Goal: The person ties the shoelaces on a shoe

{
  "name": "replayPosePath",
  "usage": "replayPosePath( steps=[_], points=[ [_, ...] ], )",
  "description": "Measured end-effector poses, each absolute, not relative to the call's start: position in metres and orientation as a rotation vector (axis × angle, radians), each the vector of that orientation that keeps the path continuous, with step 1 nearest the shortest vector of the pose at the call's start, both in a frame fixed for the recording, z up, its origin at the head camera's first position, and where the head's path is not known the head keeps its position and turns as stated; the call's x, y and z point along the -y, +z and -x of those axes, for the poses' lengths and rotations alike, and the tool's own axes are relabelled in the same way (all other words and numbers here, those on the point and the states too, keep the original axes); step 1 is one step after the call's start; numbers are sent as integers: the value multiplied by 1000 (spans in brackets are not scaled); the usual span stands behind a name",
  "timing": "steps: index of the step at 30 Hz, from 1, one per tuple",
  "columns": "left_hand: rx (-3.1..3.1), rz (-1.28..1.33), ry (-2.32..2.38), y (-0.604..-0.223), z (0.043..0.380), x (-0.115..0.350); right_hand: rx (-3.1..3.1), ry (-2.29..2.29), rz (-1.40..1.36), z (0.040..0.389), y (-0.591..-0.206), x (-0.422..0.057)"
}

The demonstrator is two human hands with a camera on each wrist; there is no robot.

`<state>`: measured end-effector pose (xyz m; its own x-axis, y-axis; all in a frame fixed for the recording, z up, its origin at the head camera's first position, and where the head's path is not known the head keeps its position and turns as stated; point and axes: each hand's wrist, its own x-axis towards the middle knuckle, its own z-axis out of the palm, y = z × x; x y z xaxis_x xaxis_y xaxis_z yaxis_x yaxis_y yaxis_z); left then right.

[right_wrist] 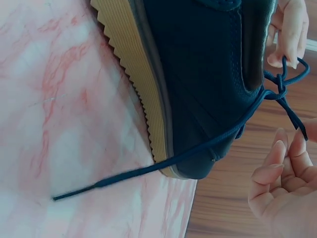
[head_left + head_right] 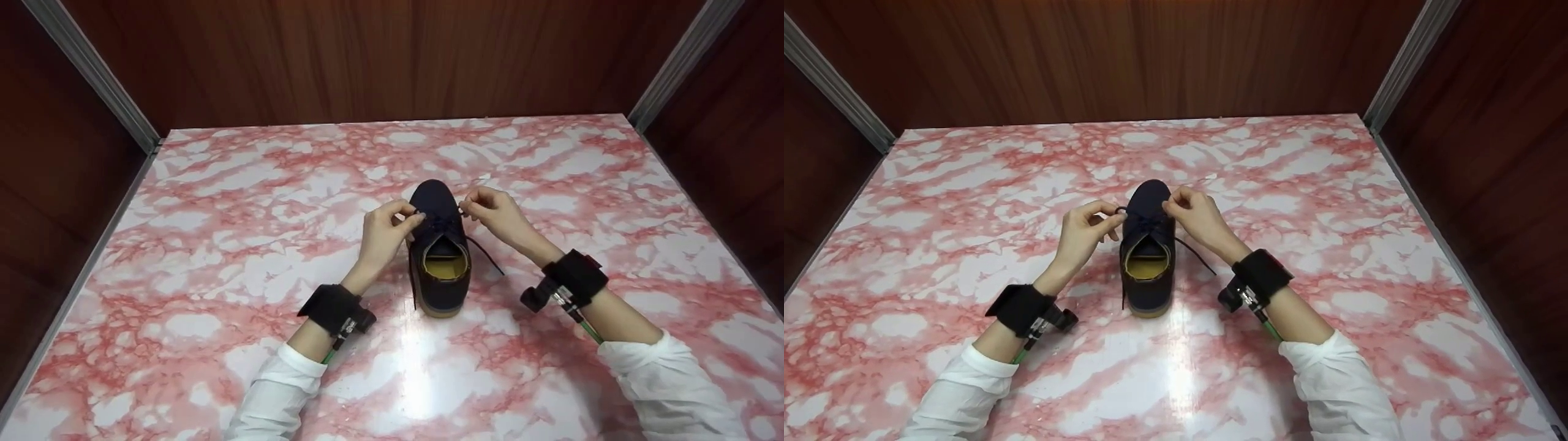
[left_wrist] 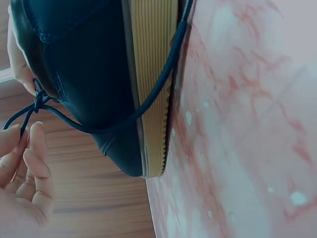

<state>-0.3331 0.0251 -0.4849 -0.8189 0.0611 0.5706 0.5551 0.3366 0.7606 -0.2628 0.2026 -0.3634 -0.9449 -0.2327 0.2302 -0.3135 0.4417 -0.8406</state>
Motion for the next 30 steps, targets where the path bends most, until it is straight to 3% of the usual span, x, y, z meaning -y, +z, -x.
replayPosePath(
  steps=[4, 11, 12, 22, 26, 30],
  points=[
    [2180, 530, -1500, -486, 332, -22, 2611, 1562, -473, 264, -366, -207],
    [2220, 510, -1544, -488, 332, -16, 2432, 1754, -454, 351, -479, -259],
    [2230, 505, -1543, -489, 332, -16, 2419, 1795, -430, 353, -481, -259],
    [2273, 541, -1549, -477, 325, -9, 2255, 2094, -540, 350, -466, -252],
    [2340, 595, -1634, -440, 300, 1, 2377, 1956, -559, 307, -406, -225],
    [2359, 613, -1654, -438, 299, 5, 2528, 1686, -557, 265, -351, -200]
  ],
)
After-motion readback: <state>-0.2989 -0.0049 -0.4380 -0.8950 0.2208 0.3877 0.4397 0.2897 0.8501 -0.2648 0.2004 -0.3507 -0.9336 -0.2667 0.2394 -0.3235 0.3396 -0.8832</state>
